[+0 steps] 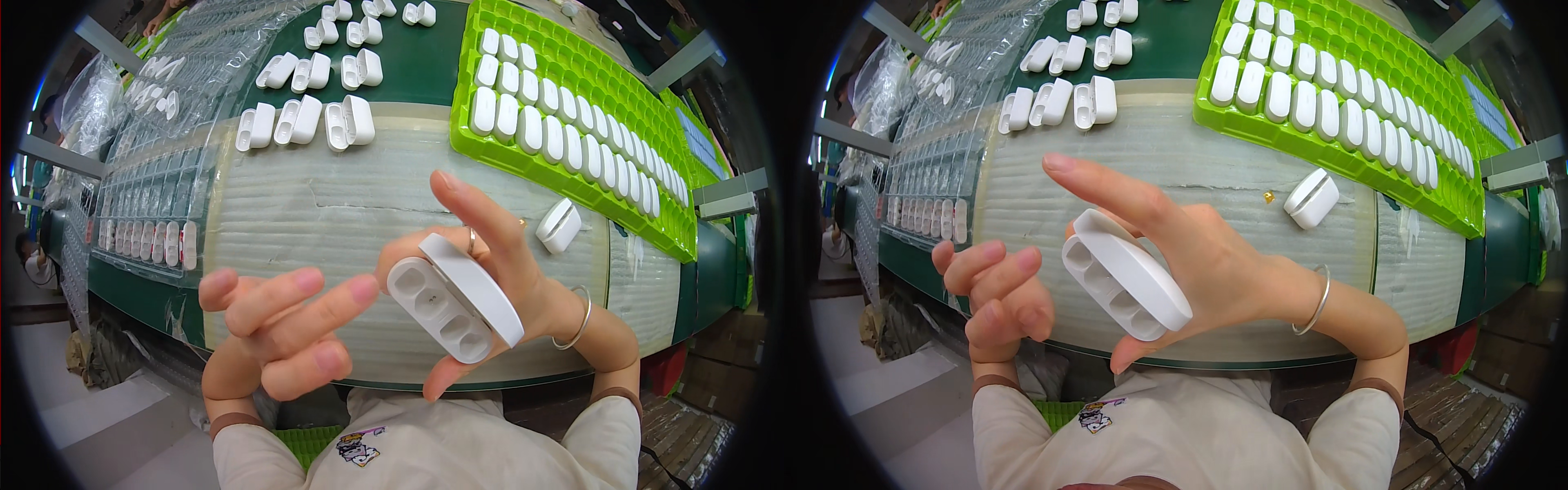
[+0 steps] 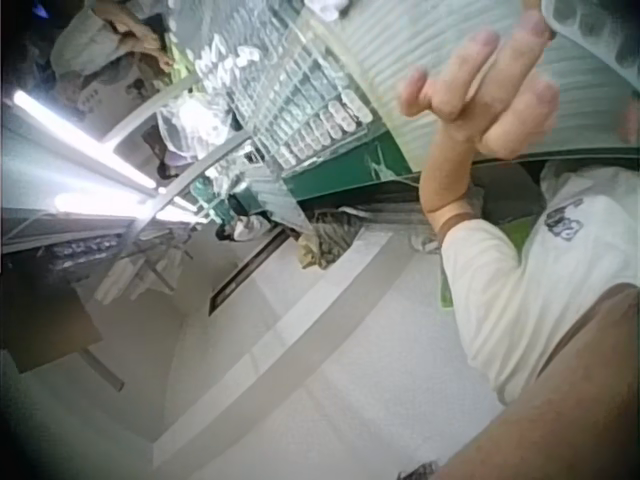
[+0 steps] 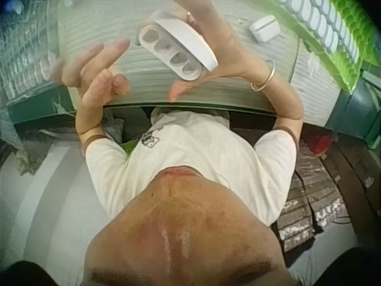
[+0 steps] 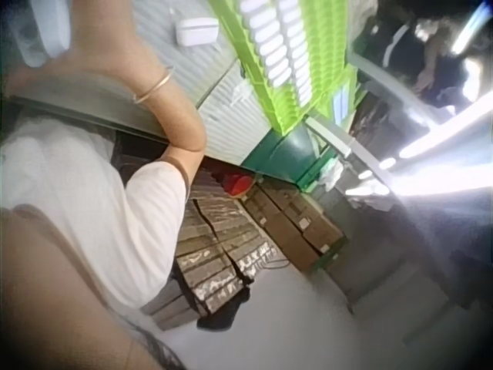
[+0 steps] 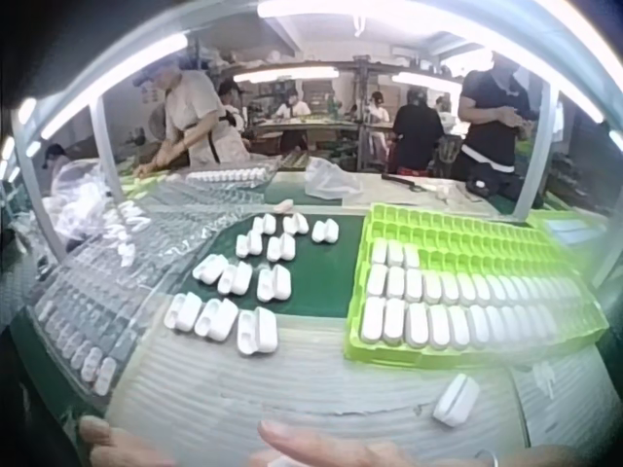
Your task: The person assembles white wireless earbud cases by hand. They pick up a case, open it, insert a small internal component, close the case, and place it into a green tray. This process is repeated for multiple units on a factory assembly line.
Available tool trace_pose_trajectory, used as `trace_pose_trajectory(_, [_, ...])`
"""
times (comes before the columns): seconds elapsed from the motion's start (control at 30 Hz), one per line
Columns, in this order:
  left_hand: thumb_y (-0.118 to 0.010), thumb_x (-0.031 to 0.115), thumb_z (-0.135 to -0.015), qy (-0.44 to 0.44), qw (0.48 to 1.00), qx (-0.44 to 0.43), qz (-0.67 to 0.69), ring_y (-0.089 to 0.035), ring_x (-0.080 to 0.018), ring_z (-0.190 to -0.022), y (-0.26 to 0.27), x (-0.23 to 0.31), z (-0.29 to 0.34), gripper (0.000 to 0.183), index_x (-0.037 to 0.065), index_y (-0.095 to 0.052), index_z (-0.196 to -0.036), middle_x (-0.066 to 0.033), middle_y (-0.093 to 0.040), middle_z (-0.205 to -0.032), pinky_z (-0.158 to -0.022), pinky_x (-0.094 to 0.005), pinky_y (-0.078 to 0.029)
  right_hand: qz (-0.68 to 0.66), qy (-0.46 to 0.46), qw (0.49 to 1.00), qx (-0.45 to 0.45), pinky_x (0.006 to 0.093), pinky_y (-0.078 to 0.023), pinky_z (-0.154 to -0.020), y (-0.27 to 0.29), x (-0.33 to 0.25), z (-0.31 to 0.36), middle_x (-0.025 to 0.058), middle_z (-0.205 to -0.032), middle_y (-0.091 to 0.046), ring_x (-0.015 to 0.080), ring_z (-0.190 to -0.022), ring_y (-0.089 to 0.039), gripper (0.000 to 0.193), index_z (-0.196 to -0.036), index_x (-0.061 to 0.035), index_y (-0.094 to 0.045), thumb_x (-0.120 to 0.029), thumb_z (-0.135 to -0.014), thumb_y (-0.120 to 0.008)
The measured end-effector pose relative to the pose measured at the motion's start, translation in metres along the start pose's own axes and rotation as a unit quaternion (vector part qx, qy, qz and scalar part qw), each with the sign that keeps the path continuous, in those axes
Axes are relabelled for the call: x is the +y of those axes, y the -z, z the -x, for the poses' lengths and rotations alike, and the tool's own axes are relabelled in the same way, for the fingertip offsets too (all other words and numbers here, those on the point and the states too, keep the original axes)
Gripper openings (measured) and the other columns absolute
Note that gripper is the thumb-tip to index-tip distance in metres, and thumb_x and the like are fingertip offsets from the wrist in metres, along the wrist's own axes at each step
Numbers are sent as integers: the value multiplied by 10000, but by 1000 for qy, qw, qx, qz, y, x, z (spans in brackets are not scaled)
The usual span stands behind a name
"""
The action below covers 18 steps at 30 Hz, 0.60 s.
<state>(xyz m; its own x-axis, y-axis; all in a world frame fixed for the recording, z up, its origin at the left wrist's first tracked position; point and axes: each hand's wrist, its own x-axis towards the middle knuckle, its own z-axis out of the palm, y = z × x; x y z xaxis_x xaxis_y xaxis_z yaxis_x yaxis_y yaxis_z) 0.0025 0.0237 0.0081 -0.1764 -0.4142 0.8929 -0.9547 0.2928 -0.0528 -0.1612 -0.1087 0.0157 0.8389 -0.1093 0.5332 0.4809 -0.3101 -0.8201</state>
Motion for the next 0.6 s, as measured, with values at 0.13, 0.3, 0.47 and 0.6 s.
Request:
trace_pose_trajectory(0.13, [-398, 275, -896, -2, 998, -54, 39, -455, -104, -948, 3, 7, 3, 289, 249, -285, -1160, 124, -636, -954, -935, -360, -268, 8, -10, 1000, -14, 388, -483, -759, 0, -1, -1, 198, -1009, -564, 272, -901, -584, 1293, -1390, -18, 52, -319, -524, -860])
trace_pose_trajectory(0.3, [-433, 288, -890, 0, 980, -154, 128, -448, -97, -896, 4, 3, -4, 246, 246, -301, -1093, 155, -641, -874, -840, -349, -275, -51, -98, 993, -40, 360, -480, -782, 1, 0, -1, 176, -1207, -458, 240, -946, -569, 1346, -1388, 14, 21, -377, -465, -877])
trace_pose_trajectory(0.47, [-567, 118, -685, 7, 953, -47, 298, -512, -74, -790, -18, 2, 0, 308, 214, -549, -977, 133, -636, -757, -789, -312, -260, -205, -164, 957, -119, 342, -378, -947, 2, 12, 3, 176, -1409, -238, 206, -1220, -390, 1423, -1395, 25, -20, -486, -381, -878])
trace_pose_trajectory(0.6, [-585, 125, -712, -70, 961, 22, 267, -494, -76, -802, -28, 8, 7, 283, 234, -536, -969, 149, -592, -789, -829, -336, -270, -324, -175, 918, -147, 346, -367, -961, -3, 20, 6, 167, -1371, -303, 219, -1211, -406, 1428, -1400, 7, 4, -452, -385, -889])
